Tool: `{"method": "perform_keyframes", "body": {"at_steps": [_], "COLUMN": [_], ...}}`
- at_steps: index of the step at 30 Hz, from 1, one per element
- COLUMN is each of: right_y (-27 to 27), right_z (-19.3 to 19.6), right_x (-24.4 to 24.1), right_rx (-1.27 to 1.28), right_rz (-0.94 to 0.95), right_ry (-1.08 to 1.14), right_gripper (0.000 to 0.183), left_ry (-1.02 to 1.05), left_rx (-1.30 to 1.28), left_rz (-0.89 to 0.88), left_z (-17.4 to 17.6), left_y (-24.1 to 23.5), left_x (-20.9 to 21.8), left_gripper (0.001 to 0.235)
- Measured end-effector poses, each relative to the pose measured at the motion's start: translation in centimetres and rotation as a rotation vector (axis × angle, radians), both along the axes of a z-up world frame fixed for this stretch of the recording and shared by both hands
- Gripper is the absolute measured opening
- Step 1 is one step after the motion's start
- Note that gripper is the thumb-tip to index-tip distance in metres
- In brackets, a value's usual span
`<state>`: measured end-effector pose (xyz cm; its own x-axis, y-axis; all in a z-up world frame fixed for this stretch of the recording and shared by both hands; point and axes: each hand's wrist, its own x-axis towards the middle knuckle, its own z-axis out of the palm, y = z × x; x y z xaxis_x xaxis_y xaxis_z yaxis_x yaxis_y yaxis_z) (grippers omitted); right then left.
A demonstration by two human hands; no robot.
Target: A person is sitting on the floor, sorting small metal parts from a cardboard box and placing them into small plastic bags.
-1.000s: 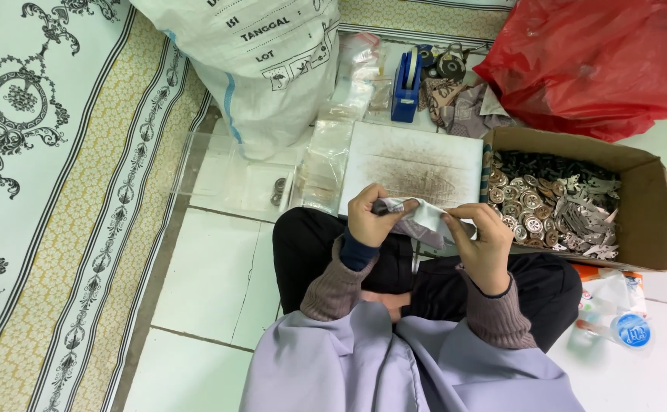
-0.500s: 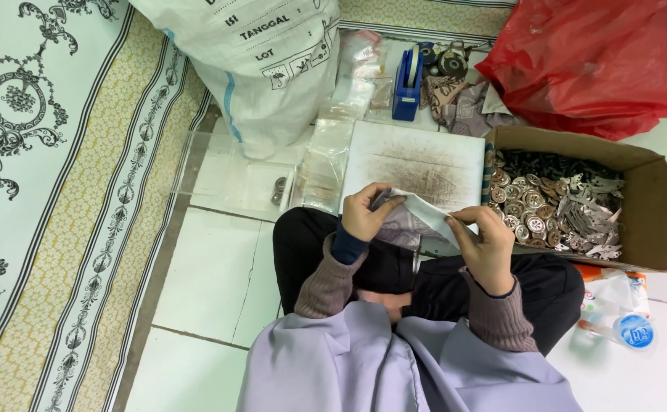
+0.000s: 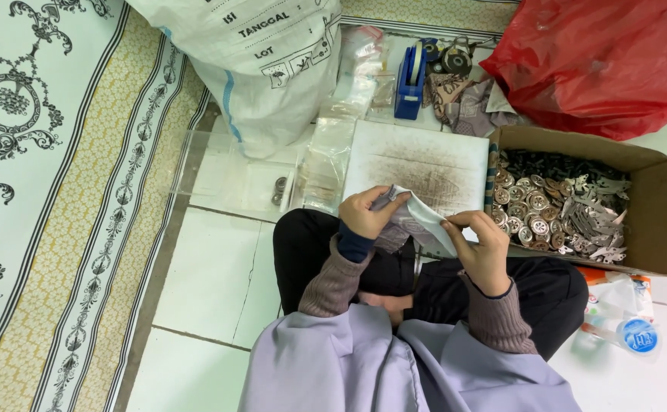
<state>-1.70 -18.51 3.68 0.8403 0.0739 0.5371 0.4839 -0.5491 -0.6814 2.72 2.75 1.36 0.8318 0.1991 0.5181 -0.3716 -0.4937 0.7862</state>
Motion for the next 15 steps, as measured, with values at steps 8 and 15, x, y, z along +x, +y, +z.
{"method": "perform_keyframes", "body": {"at_steps": [8,15], "right_y": [2.6,-0.3], "right_z": [-0.4,-15.2], "right_x": [1.9,5.0], "right_rx": [-0.008,0.208], "right_rz": [0.247,0.271], "right_ry": [0.495,0.775], "right_gripper": [0.069,0.036], "left_ry": [0.227,0.197], "left_rx": [-0.464,-0.382], "left_rz": [-0.426,-0.375], "left_z": [-1.7,-2.2], "left_y": [-2.2,-2.0], "left_x": [-0.1,1.9], "left_gripper": [0.046,0.038]}}
